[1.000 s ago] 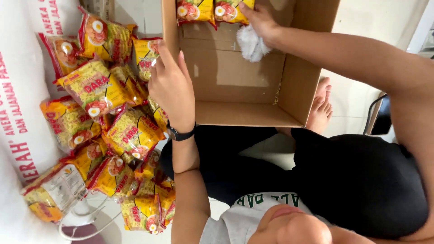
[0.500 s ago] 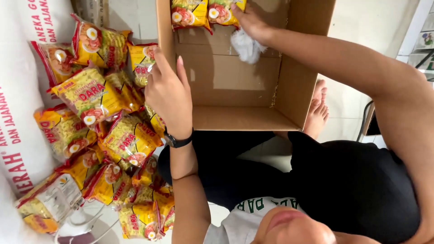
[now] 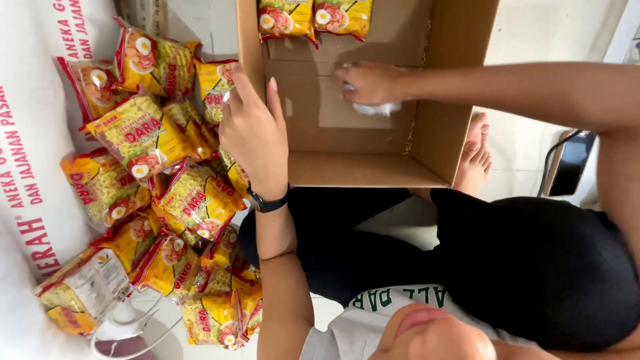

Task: A person sits on the floor wiping individual packets of instant noodles with a cloth and placing them into a cardboard box.

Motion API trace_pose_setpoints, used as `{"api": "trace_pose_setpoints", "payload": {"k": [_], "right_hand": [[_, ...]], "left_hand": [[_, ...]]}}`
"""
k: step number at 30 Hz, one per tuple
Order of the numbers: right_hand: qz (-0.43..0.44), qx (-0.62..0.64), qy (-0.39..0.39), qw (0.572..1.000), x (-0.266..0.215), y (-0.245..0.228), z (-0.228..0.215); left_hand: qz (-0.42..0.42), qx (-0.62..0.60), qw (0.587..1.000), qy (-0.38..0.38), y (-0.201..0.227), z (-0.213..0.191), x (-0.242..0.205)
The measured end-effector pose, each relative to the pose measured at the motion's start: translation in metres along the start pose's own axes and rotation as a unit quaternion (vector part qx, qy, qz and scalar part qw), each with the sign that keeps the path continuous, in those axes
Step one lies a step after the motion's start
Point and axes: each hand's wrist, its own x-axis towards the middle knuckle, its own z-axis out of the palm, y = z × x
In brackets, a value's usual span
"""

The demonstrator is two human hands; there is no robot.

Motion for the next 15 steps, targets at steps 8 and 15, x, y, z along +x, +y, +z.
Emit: {"api": "trace_pose_setpoints", "payload": {"k": [8,15], "right_hand": [[-0.085,-0.116,0.02,0.989,0.027,-0.022,-0.029],[-0.072,0.032,0.043,0.996,0.054,-0.024,-0.025]], "left_hand": [[-0.005,0.001,1.0,-0.013,0.0,-0.001,0.002],[-0.013,0.011,1.0,-0.021,0.001,0.0,0.001]]}}
